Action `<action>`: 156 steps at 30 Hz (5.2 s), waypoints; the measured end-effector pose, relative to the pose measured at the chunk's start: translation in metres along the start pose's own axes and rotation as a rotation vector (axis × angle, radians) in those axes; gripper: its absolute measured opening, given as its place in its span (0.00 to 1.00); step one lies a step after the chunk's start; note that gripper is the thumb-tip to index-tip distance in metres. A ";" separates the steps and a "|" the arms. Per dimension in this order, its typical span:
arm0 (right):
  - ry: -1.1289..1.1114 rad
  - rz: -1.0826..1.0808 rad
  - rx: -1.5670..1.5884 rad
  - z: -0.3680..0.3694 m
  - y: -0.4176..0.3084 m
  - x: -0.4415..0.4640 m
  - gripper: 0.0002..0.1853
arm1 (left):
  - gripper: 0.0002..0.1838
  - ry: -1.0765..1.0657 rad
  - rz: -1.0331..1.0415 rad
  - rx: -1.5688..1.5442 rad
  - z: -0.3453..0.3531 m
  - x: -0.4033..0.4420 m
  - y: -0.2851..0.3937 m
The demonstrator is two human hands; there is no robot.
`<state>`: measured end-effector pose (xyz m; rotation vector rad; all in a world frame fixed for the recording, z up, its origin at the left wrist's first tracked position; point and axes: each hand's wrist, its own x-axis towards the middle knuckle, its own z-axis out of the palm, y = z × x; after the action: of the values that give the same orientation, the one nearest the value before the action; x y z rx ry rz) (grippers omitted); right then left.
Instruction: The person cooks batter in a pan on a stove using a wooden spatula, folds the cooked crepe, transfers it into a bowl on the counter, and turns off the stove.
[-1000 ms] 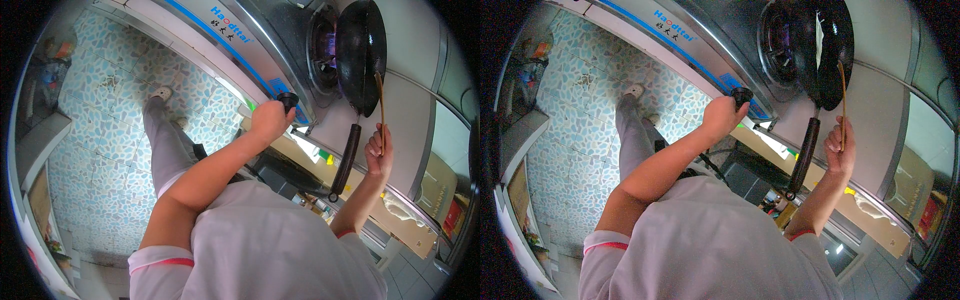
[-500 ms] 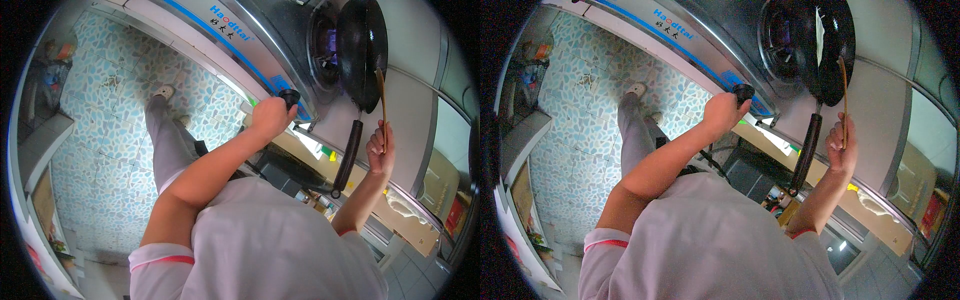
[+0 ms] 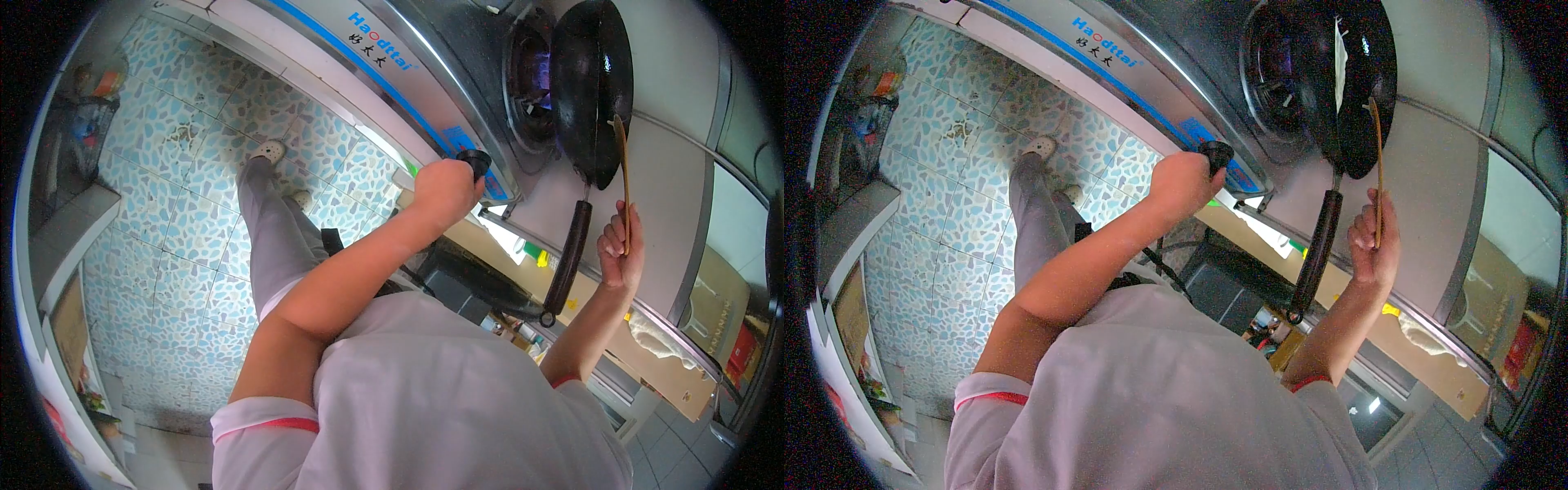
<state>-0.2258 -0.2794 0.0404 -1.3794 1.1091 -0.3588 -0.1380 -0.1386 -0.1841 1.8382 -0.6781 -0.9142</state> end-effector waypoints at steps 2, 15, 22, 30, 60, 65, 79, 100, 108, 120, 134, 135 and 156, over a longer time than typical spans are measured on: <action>0.004 -0.006 -0.010 0.001 0.000 0.000 0.14 | 0.15 0.023 0.032 0.019 0.001 0.000 -0.001; -0.043 0.011 0.074 -0.005 0.002 0.001 0.15 | 0.19 0.115 0.131 0.043 0.006 0.002 -0.005; -0.016 0.034 0.033 -0.006 0.002 0.004 0.15 | 0.18 0.095 0.117 0.060 0.006 0.002 -0.004; -0.032 0.014 0.024 -0.006 0.003 0.005 0.15 | 0.17 0.071 0.116 0.076 0.002 0.003 -0.001; -0.522 -0.080 0.571 0.014 0.007 -0.004 0.11 | 0.09 -0.536 0.155 -0.672 -0.062 -0.004 0.198; -0.150 -0.176 0.455 0.003 0.005 -0.046 0.14 | 0.15 -0.454 0.218 -0.438 -0.092 0.011 0.212; 0.628 -0.015 0.587 -0.067 0.183 -0.139 0.11 | 0.16 0.026 0.720 1.197 -0.074 0.166 0.215; 0.783 0.050 0.797 -0.041 0.231 -0.155 0.06 | 0.14 -0.408 0.882 1.145 -0.129 0.170 0.230; 0.871 0.101 0.857 -0.043 0.275 -0.172 0.07 | 0.10 -0.288 0.847 1.313 -0.191 0.207 0.271; 0.852 0.111 0.860 -0.048 0.282 -0.175 0.08 | 0.11 -0.294 1.049 1.122 -0.106 0.113 0.263; 0.985 0.126 0.899 -0.044 0.289 -0.192 0.07 | 0.17 -0.184 1.082 1.068 -0.070 0.176 0.272; 0.975 0.116 0.889 -0.043 0.288 -0.193 0.07 | 0.18 -0.294 1.023 1.045 -0.061 0.169 0.277; 1.070 0.085 0.865 -0.030 0.313 -0.215 0.07 | 0.11 -0.071 0.664 0.235 -0.060 0.241 0.299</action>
<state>-0.4741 -0.0582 -0.1451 -0.2914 1.5553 -1.4231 0.0287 -0.4144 0.0333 1.6074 -1.3816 -0.4696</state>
